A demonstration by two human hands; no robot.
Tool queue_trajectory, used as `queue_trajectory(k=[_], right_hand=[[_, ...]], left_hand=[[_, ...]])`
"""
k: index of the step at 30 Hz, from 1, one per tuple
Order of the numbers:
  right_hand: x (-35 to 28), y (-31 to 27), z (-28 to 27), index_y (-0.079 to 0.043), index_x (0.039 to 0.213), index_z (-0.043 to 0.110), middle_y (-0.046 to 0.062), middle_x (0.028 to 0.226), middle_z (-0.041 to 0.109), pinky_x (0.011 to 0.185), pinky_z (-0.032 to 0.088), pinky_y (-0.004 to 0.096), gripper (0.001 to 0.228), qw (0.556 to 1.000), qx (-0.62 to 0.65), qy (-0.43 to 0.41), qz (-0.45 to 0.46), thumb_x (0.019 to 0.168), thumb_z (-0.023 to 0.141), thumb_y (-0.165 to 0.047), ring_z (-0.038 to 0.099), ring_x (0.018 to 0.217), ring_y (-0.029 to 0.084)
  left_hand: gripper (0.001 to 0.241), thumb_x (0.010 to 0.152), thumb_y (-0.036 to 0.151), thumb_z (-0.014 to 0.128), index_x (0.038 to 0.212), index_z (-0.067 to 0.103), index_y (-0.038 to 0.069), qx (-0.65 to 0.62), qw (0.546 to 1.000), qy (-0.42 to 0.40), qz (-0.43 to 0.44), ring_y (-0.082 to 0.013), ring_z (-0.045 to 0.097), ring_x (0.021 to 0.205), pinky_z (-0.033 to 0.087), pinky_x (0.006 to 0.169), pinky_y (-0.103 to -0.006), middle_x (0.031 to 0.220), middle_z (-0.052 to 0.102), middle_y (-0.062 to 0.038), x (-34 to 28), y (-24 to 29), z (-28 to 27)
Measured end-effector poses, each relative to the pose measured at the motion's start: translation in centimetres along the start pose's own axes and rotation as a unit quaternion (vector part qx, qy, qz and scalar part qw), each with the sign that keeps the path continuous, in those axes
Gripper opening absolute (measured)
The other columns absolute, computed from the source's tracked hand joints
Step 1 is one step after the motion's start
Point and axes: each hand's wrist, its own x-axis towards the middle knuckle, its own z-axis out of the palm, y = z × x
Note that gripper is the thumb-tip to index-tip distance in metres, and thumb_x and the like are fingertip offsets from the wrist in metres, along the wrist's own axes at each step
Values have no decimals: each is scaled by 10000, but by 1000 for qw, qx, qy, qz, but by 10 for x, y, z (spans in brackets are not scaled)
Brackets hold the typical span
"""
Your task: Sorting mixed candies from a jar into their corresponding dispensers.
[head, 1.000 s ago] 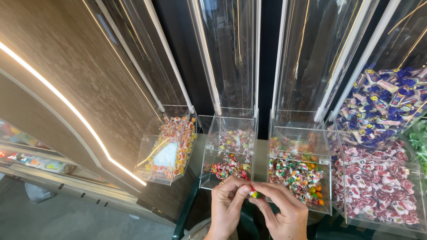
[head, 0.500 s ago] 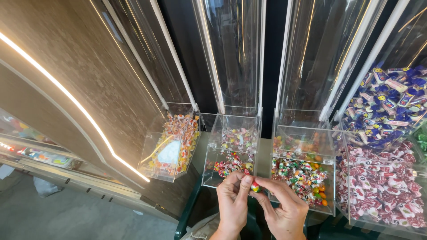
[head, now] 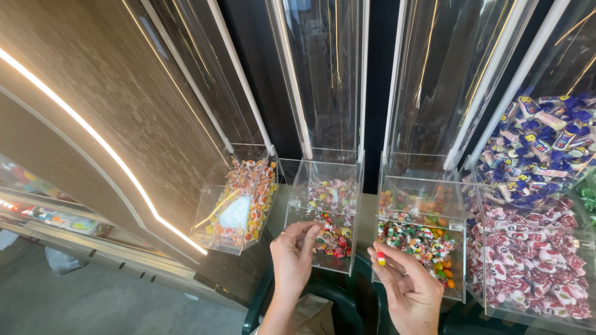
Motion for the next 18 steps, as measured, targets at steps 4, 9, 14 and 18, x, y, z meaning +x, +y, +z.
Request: queue_trajectory(k=[4,9,14,18], right_hand=[[-9,-2,-6,91,1227,677,210,1192,744,1001,601,386,327,998,-18,27,48,906,614,108,753,1111,277],[-27,24,-19,111,1244,663,236,1202,721,1035,586,415,334,998,-10,31,48,924,575,84,724,1153,298],[-49,70,-41,127,1129,728,250,1136,708,943,647,456,252,998,33,-34,40,904,638,58,770,1049,335],[-56,74,-49,123,1119,733,249,1173,673,950,655,478,261,990,37,-91,104,884,644,53,772,1083,350]], left_hand=[[109,892,129,735,985,769,83,429,885,42,177,-265,676,696,537,627,-370,785,711,-99,9,-13,-11],[66,888,138,738,933,744,91,509,846,31,156,-347,706,802,559,695,-451,888,719,-106,12,-25,-4],[203,807,219,794,979,756,120,510,843,2,173,-340,705,749,555,655,-455,895,725,-85,8,-9,6],[281,767,213,810,1013,732,103,529,830,26,173,-358,690,751,541,636,-464,859,692,-118,7,-11,8]])
